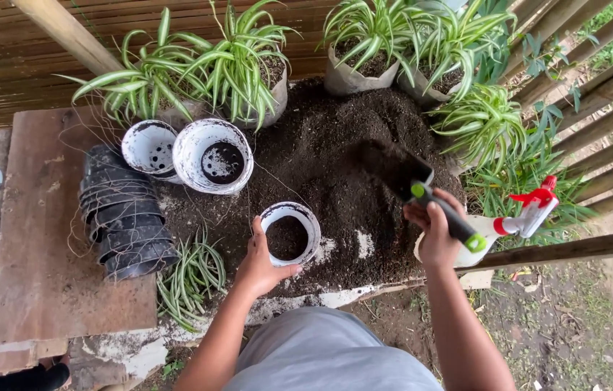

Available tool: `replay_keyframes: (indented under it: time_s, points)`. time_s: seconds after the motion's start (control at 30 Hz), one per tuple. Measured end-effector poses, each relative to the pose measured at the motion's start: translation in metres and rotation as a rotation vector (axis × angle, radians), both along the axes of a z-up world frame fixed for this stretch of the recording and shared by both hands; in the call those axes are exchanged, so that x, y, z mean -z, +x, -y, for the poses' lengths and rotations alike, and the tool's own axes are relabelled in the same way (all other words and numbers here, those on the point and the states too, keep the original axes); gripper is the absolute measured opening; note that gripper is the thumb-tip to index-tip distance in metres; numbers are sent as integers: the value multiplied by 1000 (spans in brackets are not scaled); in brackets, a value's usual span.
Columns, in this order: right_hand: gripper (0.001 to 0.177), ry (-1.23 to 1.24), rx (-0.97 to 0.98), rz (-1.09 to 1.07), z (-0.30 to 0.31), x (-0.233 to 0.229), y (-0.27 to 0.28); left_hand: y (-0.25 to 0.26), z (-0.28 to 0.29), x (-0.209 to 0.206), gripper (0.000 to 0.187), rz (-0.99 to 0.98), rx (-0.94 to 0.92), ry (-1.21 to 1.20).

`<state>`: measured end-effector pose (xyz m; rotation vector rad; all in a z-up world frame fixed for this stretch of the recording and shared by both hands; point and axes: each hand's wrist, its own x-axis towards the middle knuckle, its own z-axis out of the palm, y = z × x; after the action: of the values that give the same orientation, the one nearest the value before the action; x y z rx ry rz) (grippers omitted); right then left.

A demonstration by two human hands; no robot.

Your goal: The person fills a white plastic pot with soil using a hand trowel, then places a spider plant cutting into the pot and covers the roots with additional soil. The person works at a wooden table with several other potted plants and gardening tools nearby.

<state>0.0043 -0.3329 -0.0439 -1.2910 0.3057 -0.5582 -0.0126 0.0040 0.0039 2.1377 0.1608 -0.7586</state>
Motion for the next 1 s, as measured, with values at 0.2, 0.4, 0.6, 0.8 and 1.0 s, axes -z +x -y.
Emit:
replay_keyframes:
  time_s: [0.2, 0.4, 0.6, 0.8, 1.0]
  points:
    - [30, -379, -23, 83, -12, -51, 45, -1, -1, 6, 139, 12, 1, 3]
    - [31, -360, -130, -8, -10, -56, 88, -2, -3, 9, 139, 15, -3, -10]
    - [33, -334, -239, -115, -12, -57, 100, -1, -2, 8, 139, 13, 6, 4]
    - [33, -434, -329, -132, -18, -60, 77, 0, -2, 1, 137, 4, 3, 5]
    - [27, -722, -372, 84, -14, -19, 47, 3, -2, 3, 137, 17, 1, 0]
